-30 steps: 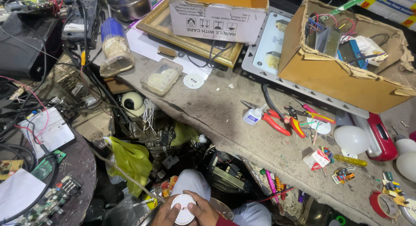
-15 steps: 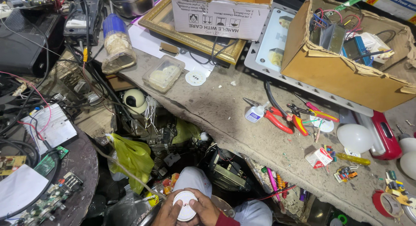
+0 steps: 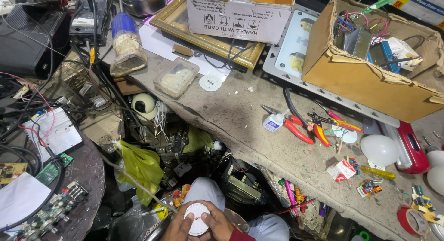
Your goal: The person sits at a cluttered workbench and repairs an LED bulb. They open the bulb's plastic diffuser, apply glue from a small bottle to the bulb body, solder and adjust wires on the bulb's base, test the bulb while it lights brightly, then reattach the diffuser and hold up the LED board.
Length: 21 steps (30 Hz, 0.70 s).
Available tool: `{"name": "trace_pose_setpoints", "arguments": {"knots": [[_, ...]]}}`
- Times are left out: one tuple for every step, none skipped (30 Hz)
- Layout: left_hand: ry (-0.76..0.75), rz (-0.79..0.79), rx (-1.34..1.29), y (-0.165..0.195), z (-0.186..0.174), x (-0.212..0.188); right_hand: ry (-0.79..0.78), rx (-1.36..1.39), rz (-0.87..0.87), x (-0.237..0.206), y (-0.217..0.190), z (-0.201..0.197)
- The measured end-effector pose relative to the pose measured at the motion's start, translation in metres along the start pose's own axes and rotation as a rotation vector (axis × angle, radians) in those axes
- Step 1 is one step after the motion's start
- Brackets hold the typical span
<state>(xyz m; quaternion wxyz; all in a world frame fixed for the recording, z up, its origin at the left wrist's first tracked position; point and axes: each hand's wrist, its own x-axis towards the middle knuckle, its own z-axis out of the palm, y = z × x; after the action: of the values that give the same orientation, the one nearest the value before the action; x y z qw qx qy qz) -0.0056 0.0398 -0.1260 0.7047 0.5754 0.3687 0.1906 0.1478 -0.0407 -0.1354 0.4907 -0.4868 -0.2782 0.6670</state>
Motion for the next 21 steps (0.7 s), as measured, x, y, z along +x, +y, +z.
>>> {"name": "trace_pose_setpoints", "arguments": {"knots": [[-0.005, 0.003, -0.016, 0.0, 0.0, 0.0, 0.014, -0.026, -0.004, 0.001, 0.0, 0.0], [0.0, -0.017, -0.024, 0.0, 0.001, 0.0, 0.029, -0.053, -0.008, 0.001, 0.001, -0.001], [0.006, -0.037, -0.032, 0.0, 0.002, 0.0, 0.043, -0.08, -0.013, 0.001, 0.001, -0.002], [0.011, -0.058, -0.041, -0.001, 0.002, 0.0, 0.049, -0.066, 0.003, 0.002, 0.001, -0.002], [0.02, -0.041, -0.016, -0.002, 0.003, 0.0, 0.056, -0.052, 0.019, 0.002, 0.001, -0.002], [0.031, -0.024, 0.01, -0.004, 0.003, 0.0, 0.062, -0.038, 0.036, 0.002, 0.001, -0.003], [0.041, -0.009, 0.036, -0.006, 0.003, 0.0, 0.072, -0.051, 0.035, 0.002, 0.001, -0.003], [0.048, 0.011, 0.034, -0.007, 0.004, 0.0, 0.081, -0.064, 0.033, 0.002, 0.001, -0.003], [0.053, 0.029, 0.033, -0.009, 0.004, 0.0, 0.091, -0.077, 0.031, 0.003, 0.0, -0.003], [0.058, 0.048, 0.031, -0.01, 0.004, 0.0, 0.096, -0.075, 0.031, 0.003, 0.0, -0.003], [0.065, 0.046, 0.023, -0.011, 0.004, 0.001, 0.101, -0.073, 0.03, 0.004, 0.0, -0.003], [0.072, 0.044, 0.015, -0.012, 0.005, 0.001, 0.107, -0.071, 0.029, 0.004, 0.0, -0.002], [0.078, 0.041, 0.007, -0.012, 0.006, 0.002, 0.119, -0.07, 0.035, 0.005, 0.0, -0.002], [0.083, 0.036, 0.018, -0.012, 0.006, 0.002, 0.13, -0.07, 0.041, 0.005, 0.0, -0.001], [0.088, 0.031, 0.03, -0.012, 0.006, 0.003, 0.142, -0.07, 0.047, 0.006, 0.0, -0.001], [0.094, 0.028, 0.042, -0.012, 0.006, 0.003, 0.129, -0.065, 0.03, 0.006, 0.0, -0.001], [0.089, 0.037, 0.031, -0.012, 0.006, 0.004, 0.117, -0.061, 0.013, 0.006, 0.0, -0.001], [0.084, 0.044, 0.019, -0.012, 0.006, 0.003, 0.105, -0.056, -0.003, 0.005, 0.0, -0.001], [0.079, 0.051, 0.008, -0.012, 0.005, 0.003, 0.11, -0.06, 0.003, 0.005, 0.0, -0.001], [0.072, 0.037, 0.009, -0.012, 0.005, 0.003, 0.114, -0.064, 0.008, 0.005, 0.0, -0.001], [0.064, 0.022, 0.009, -0.012, 0.005, 0.002, 0.118, -0.068, 0.015, 0.004, 0.0, -0.001]]}}
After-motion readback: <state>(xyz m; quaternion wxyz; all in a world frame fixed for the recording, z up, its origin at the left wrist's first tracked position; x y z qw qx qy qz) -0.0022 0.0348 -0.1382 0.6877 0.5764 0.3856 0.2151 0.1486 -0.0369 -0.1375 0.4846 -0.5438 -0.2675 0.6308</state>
